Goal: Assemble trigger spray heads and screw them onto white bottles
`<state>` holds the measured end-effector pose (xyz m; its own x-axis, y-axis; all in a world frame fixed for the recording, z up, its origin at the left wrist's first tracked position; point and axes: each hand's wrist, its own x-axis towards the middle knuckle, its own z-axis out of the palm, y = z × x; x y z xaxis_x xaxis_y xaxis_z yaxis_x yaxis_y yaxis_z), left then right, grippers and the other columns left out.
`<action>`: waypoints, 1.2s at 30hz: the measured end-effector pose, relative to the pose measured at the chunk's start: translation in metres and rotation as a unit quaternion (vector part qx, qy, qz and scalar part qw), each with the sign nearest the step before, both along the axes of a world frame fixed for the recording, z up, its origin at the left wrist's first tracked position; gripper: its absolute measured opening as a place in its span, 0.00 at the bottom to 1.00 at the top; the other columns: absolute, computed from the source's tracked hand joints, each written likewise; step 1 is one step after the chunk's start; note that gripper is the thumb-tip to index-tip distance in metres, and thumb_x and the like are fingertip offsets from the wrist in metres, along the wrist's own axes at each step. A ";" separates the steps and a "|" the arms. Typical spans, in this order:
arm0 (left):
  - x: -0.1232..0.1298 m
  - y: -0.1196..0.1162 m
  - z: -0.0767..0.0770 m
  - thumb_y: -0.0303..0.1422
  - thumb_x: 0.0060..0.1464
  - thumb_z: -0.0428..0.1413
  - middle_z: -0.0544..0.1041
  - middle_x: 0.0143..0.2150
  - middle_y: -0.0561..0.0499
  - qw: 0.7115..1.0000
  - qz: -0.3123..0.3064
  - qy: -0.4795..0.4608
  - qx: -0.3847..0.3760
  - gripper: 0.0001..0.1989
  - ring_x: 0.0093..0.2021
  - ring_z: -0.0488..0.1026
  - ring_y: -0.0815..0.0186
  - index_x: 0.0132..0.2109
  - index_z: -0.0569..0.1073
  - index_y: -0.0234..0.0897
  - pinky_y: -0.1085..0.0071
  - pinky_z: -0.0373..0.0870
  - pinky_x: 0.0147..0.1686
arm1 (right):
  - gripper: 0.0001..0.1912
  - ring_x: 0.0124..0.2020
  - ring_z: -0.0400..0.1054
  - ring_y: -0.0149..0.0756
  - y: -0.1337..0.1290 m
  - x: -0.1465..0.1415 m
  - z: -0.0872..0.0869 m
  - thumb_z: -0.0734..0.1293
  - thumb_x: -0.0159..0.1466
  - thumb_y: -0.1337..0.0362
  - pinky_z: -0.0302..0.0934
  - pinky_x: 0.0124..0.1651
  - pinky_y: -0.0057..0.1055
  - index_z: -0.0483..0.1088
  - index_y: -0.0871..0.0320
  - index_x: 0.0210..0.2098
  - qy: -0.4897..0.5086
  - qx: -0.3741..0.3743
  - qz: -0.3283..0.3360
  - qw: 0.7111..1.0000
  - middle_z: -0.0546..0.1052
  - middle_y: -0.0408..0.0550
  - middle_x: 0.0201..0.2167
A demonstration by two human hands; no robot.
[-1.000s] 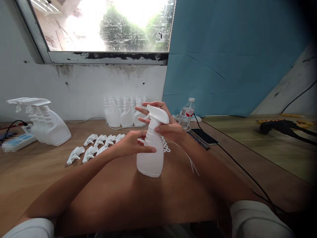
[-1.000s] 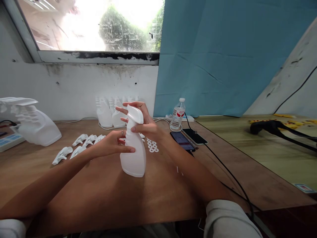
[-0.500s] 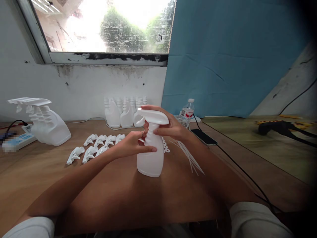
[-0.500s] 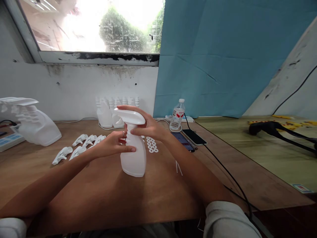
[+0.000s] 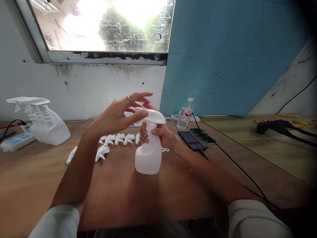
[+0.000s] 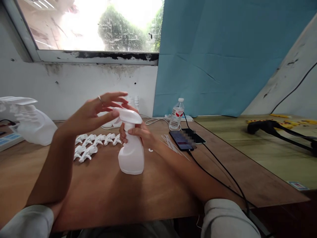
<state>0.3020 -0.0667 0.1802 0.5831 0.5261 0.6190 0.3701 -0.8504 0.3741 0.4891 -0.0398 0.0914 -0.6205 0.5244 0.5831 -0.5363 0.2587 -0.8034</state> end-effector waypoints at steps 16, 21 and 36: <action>0.011 0.012 -0.015 0.39 0.54 0.58 0.78 0.41 0.47 0.988 -0.024 -0.096 -0.122 0.14 0.32 0.72 0.70 0.45 0.77 0.37 0.73 0.69 0.31 | 0.15 0.25 0.66 0.33 -0.003 -0.005 -0.007 0.66 0.58 0.56 0.62 0.28 0.32 0.67 0.62 0.38 0.017 -0.037 -0.071 0.997 0.74 0.49 0.28; 0.010 0.009 -0.014 0.38 0.53 0.59 0.78 0.40 0.48 0.986 -0.026 -0.102 -0.129 0.12 0.33 0.72 0.70 0.42 0.77 0.37 0.73 0.70 0.32 | 0.12 0.22 0.63 0.29 -0.005 -0.007 -0.005 0.71 0.56 0.60 0.61 0.27 0.29 0.67 0.61 0.33 -0.006 -0.031 -0.121 0.992 0.71 0.44 0.24; 0.009 0.012 -0.015 0.36 0.53 0.58 0.78 0.41 0.48 0.986 -0.031 -0.096 -0.131 0.10 0.35 0.73 0.69 0.42 0.77 0.37 0.73 0.69 0.31 | 0.12 0.23 0.64 0.31 -0.009 -0.008 -0.004 0.69 0.56 0.60 0.60 0.27 0.30 0.66 0.61 0.35 0.003 -0.025 -0.113 0.993 0.72 0.45 0.25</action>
<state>0.3106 -0.0549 0.1656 0.5048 0.6501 0.5679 0.2222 -0.7336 0.6423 0.4814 -0.0484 0.0872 -0.4797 0.6784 0.5565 -0.4735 0.3339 -0.8151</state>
